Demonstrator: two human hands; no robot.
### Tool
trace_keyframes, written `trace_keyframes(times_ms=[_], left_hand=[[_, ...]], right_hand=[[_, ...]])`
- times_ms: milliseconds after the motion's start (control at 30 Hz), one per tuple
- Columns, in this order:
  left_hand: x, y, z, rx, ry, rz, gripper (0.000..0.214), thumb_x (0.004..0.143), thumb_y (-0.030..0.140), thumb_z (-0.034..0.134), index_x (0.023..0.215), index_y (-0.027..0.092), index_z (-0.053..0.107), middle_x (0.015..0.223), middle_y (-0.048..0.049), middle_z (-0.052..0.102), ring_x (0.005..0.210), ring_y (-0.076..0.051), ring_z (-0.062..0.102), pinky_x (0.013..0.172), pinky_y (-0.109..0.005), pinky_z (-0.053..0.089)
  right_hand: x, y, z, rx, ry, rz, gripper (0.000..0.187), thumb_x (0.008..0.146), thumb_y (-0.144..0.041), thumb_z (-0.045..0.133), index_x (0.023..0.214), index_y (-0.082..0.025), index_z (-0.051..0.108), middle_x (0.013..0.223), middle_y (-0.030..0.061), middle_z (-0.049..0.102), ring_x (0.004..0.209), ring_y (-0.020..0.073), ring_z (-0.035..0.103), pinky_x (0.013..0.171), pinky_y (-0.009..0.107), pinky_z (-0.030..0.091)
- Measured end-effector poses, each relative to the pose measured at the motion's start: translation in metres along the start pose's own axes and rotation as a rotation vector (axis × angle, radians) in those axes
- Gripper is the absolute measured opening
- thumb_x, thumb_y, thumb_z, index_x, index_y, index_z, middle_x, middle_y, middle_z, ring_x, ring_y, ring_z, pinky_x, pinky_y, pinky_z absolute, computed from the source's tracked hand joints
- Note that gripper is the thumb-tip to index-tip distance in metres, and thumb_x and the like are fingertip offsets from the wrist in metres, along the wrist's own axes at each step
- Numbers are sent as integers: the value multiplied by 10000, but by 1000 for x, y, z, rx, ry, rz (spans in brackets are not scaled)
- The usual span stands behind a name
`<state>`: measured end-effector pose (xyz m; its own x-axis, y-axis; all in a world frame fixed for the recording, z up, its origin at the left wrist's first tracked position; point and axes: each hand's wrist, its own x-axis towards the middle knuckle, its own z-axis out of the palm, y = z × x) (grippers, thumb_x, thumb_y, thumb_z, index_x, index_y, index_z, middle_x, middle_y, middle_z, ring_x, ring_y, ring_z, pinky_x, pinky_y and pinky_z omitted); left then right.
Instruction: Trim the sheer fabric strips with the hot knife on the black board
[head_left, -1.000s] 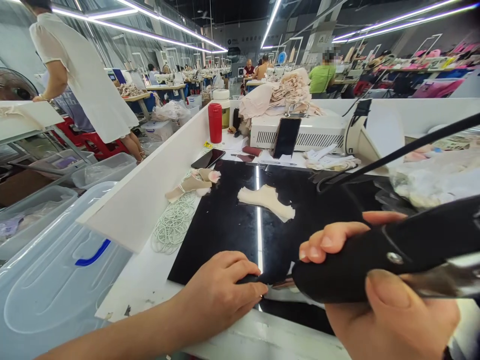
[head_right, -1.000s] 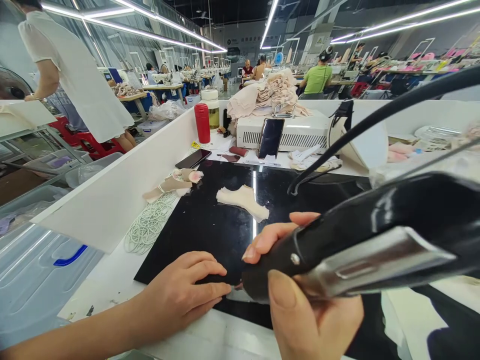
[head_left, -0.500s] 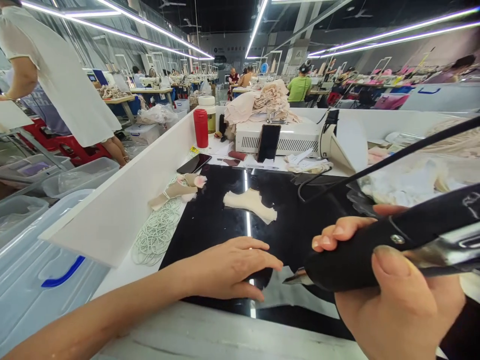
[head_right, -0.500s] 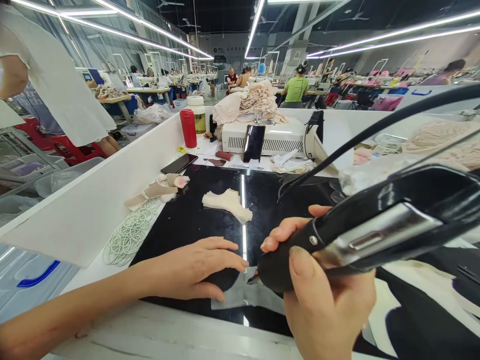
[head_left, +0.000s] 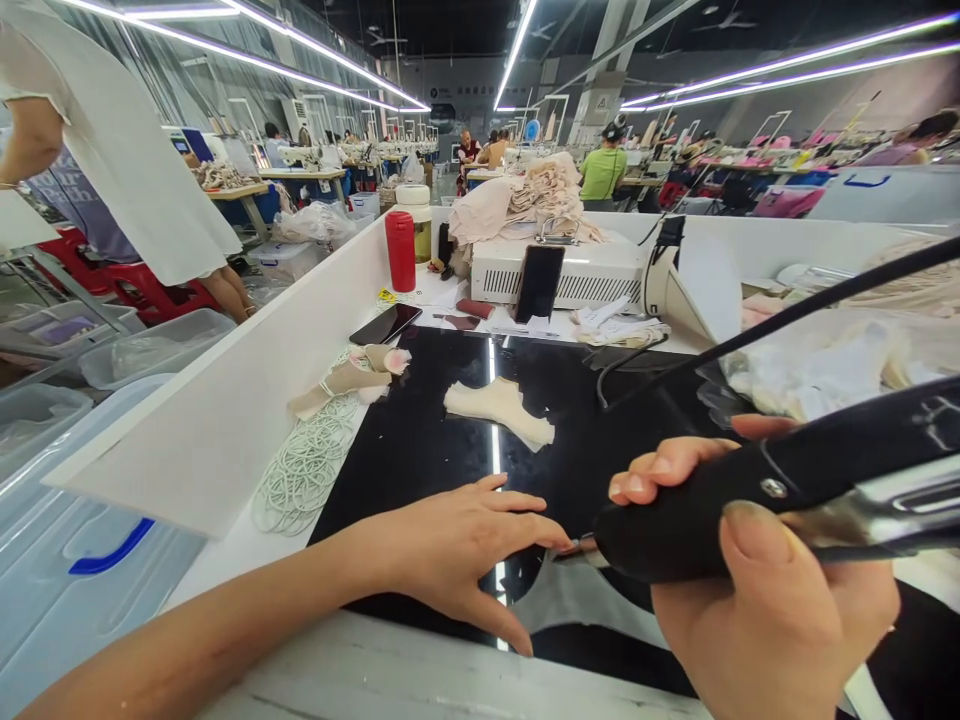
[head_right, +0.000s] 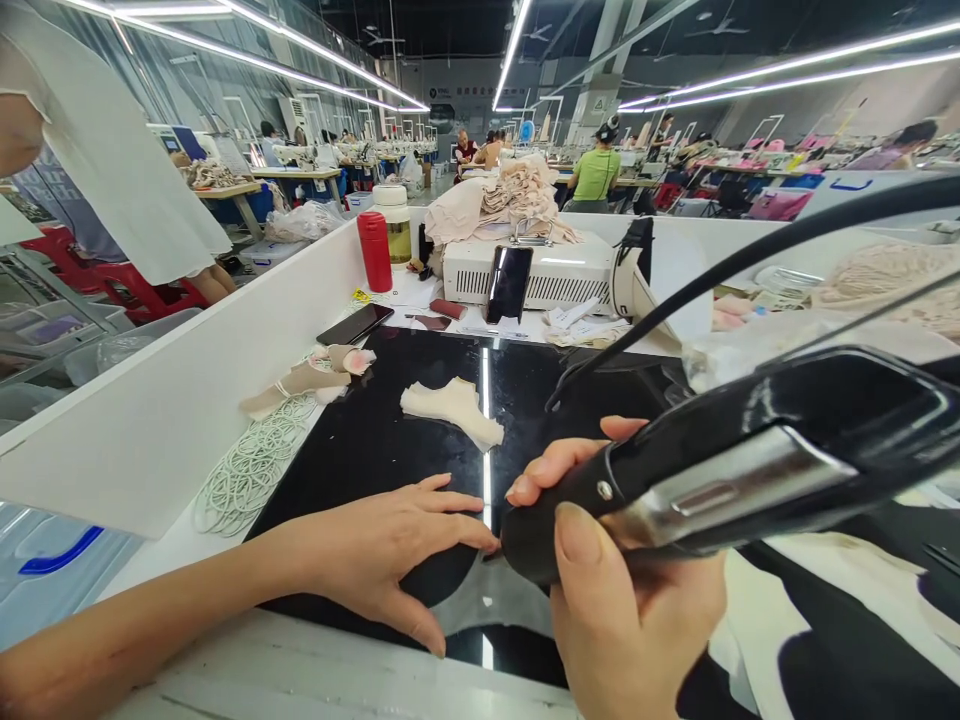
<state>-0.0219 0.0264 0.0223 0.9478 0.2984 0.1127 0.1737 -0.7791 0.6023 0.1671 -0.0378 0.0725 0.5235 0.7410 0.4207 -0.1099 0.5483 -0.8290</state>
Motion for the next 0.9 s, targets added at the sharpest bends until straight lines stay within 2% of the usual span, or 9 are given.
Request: trace_keyframes(times_ms=[133, 500, 667, 800, 900], left_hand=[[1, 0, 1, 1, 12, -4, 735, 886, 402, 873, 1497, 229, 504, 1418, -103, 698, 1502, -325, 523, 1322, -624, 262], [2, 0, 7, 12, 35, -13, 794, 850, 453, 898, 1499, 237, 493, 1441, -121, 684, 1528, -345, 488, 1311, -654, 259], [3, 2, 6, 30, 40, -18, 800, 831, 463, 913, 1483, 222, 515, 1457, -121, 673, 1519, -341, 500, 1309, -656, 268], [3, 2, 7, 28, 23, -30, 859, 831, 464, 911, 1533, 225, 479, 1478, -124, 663, 1536, -343, 476, 1314, -660, 246], [3, 0, 8, 49, 23, -37, 882, 830, 503, 904, 1544, 208, 479, 1504, -154, 641, 1538, -362, 469, 1310, -659, 255]], right_hand=[[1, 2, 0, 1, 6, -3, 425, 747, -372, 925, 1072, -257, 676, 740, -32, 695, 627, 195, 638, 590, 340, 596], [-5, 2, 3, -14, -20, 12, 405, 768, -359, 891, 1084, -258, 659, 744, -24, 699, 610, 211, 653, 576, 371, 620], [-7, -4, 5, 44, -30, 17, 437, 732, -384, 942, 1048, -255, 670, 711, -31, 687, 578, 193, 629, 526, 328, 606], [-11, -6, 7, 56, -60, 33, 487, 701, -422, 976, 1044, -264, 669, 692, -36, 684, 576, 189, 621, 555, 334, 619], [-13, -5, 7, 44, -72, 52, 430, 748, -398, 937, 1058, -272, 666, 708, -31, 688, 598, 192, 630, 585, 346, 626]])
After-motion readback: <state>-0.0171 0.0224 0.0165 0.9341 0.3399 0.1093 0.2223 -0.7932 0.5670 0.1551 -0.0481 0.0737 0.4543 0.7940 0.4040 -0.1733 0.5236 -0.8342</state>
